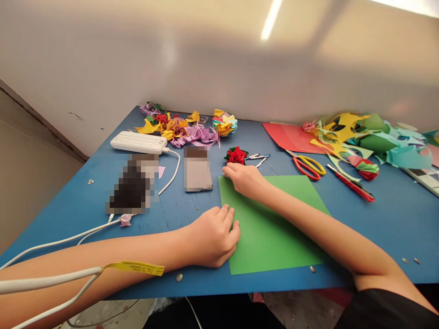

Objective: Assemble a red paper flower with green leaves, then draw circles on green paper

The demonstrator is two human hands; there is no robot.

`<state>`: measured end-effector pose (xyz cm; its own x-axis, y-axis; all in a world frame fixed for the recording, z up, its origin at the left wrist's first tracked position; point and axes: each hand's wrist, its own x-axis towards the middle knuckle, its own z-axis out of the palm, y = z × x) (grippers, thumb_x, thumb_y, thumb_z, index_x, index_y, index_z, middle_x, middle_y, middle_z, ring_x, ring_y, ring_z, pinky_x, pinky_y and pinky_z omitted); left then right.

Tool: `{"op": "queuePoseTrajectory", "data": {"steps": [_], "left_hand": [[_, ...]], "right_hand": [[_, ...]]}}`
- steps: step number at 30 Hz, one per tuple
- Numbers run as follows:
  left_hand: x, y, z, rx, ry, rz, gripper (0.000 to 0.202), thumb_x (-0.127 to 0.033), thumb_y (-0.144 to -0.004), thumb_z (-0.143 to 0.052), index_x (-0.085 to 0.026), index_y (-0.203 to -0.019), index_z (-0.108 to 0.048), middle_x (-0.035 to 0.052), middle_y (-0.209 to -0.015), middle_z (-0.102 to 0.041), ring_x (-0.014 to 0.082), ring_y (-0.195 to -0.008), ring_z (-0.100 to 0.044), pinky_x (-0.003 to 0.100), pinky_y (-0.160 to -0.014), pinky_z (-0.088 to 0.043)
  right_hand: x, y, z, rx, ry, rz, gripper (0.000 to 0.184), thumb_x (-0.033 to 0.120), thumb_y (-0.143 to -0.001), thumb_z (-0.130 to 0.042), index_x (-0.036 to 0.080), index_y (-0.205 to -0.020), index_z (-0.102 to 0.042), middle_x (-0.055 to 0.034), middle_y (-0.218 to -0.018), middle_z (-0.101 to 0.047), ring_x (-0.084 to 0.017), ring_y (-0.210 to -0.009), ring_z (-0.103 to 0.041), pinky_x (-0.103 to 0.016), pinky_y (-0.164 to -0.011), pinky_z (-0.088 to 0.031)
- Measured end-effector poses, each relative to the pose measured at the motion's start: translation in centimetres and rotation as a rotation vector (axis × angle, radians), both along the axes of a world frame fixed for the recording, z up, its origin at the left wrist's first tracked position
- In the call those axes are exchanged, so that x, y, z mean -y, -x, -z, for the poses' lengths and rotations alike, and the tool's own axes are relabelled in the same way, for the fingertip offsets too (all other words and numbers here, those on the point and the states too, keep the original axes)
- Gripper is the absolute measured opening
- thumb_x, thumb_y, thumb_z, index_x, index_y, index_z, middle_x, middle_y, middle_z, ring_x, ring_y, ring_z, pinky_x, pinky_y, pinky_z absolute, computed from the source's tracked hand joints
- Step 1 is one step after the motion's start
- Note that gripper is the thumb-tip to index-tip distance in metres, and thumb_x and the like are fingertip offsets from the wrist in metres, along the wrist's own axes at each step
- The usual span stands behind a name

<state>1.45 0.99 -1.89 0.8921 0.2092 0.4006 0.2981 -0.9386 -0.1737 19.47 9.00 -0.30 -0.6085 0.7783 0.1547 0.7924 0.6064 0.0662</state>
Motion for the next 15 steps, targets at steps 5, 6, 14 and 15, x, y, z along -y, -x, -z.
{"op": "queuePoseTrajectory", "data": {"steps": [5,6,14,15], "left_hand": [[0.07,0.06,-0.04,-0.001,-0.015,0.011,0.033,-0.028,-0.084,-0.045,-0.004,-0.101,-0.06,0.0262,-0.104,-0.064,0.0374,-0.098,-0.063,0.04,-0.067,-0.05],[0.09,0.06,-0.05,-0.002,-0.016,0.01,0.033,-0.028,-0.084,-0.045,-0.004,-0.101,-0.061,0.0262,-0.104,-0.064,0.0375,-0.098,-0.063,0.04,-0.067,-0.05],[0.05,0.06,-0.08,-0.006,-0.025,0.001,0.033,-0.028,-0.084,-0.046,-0.004,-0.101,-0.06,0.0263,-0.105,-0.064,0.0371,-0.098,-0.063,0.04,-0.066,-0.049],[0.04,0.06,-0.08,-0.008,-0.027,0.0,0.033,-0.028,-0.084,-0.045,-0.004,-0.102,-0.06,0.0263,-0.105,-0.064,0.0371,-0.098,-0.063,0.04,-0.066,-0.049]], "right_hand": [[0.31,0.38,-0.02,0.014,0.003,-0.006,0.02,0.008,-0.087,-0.037,0.014,-0.093,-0.054,-0.0074,-0.092,-0.058,-0.015,-0.076,-0.05,-0.028,-0.053,-0.019],[0.38,0.44,-0.08,0.012,0.003,-0.002,0.02,0.008,-0.087,-0.037,0.014,-0.093,-0.054,-0.0078,-0.092,-0.058,-0.015,-0.076,-0.05,-0.028,-0.053,-0.019],[0.98,0.6,-0.63,-0.003,0.061,-0.03,0.017,0.01,-0.087,-0.039,0.015,-0.094,-0.054,-0.006,-0.091,-0.059,-0.013,-0.071,-0.051,-0.027,-0.053,-0.02],[1.01,0.6,-0.67,-0.004,0.075,-0.041,0.016,0.011,-0.087,-0.04,0.016,-0.093,-0.054,-0.0053,-0.09,-0.059,-0.013,-0.07,-0.051,-0.026,-0.053,-0.021]]}}
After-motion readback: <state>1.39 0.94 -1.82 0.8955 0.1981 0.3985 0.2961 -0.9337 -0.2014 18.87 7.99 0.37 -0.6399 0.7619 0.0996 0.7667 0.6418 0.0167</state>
